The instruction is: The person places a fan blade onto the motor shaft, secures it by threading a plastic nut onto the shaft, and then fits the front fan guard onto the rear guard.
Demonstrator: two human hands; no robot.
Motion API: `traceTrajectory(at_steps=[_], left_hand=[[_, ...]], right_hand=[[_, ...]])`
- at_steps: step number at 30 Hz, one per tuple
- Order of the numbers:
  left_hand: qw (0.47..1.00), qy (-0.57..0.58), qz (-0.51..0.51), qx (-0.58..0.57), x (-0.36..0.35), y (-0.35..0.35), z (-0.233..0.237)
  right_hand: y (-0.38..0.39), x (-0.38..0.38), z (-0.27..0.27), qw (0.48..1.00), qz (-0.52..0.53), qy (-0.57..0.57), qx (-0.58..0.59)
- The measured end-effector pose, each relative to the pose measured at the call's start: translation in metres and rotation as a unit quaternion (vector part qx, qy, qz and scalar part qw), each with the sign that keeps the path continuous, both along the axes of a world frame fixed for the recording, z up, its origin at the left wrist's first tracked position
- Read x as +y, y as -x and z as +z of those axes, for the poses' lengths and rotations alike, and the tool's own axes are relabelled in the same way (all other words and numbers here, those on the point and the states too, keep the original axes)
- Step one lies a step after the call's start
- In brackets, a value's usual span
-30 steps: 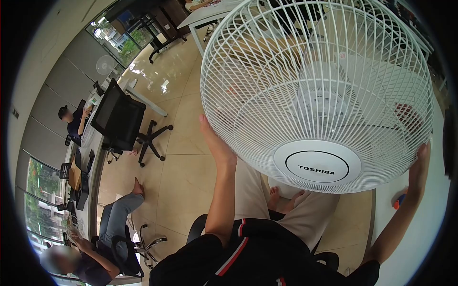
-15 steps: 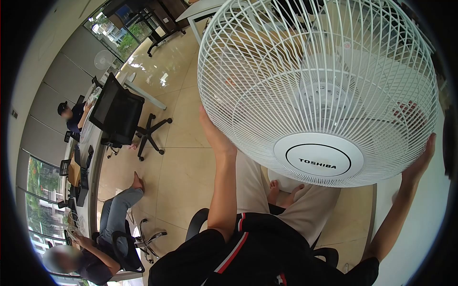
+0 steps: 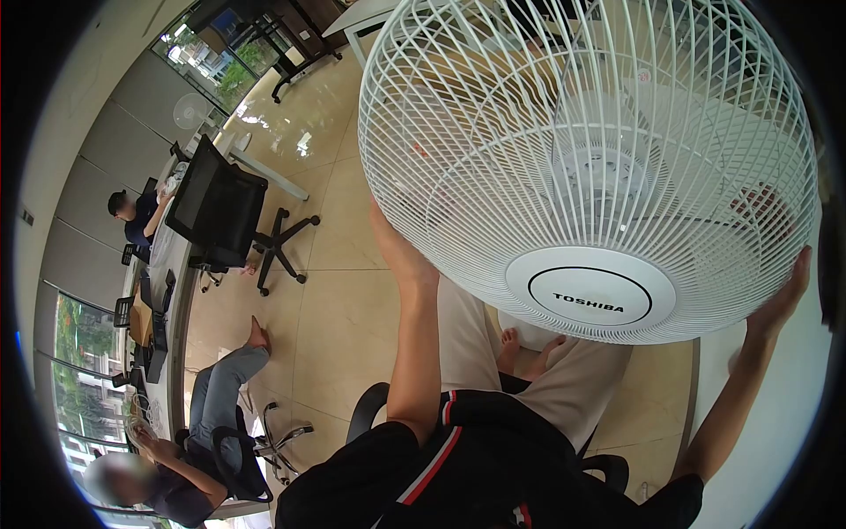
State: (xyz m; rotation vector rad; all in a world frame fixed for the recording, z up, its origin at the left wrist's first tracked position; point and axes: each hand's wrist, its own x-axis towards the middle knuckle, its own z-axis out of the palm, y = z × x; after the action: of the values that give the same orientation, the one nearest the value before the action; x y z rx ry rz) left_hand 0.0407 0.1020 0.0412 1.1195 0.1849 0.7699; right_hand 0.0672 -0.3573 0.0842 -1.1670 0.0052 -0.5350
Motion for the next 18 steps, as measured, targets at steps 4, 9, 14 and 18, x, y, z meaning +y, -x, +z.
traceTrajectory(at_steps=[4, 9, 14, 18], left_hand=[[1.0, 0.005, 0.004, 0.005, 0.002, 0.0, -0.003], [1.0, 0.008, 0.015, 0.008, 0.001, -0.002, -0.004], [1.0, 0.003, 0.022, 0.019, 0.0, 0.0, -0.003], [0.999, -0.002, 0.03, 0.019, -0.004, -0.002, 0.001]], right_hand=[[0.0, -0.008, -0.003, 1.0, 0.026, 0.007, 0.002], [-0.003, -0.019, -0.012, 0.999, 0.03, 0.017, -0.016], [-0.004, -0.016, -0.014, 0.999, 0.022, 0.013, -0.027], [-0.01, -0.024, -0.018, 0.999, -0.007, 0.038, -0.028]])
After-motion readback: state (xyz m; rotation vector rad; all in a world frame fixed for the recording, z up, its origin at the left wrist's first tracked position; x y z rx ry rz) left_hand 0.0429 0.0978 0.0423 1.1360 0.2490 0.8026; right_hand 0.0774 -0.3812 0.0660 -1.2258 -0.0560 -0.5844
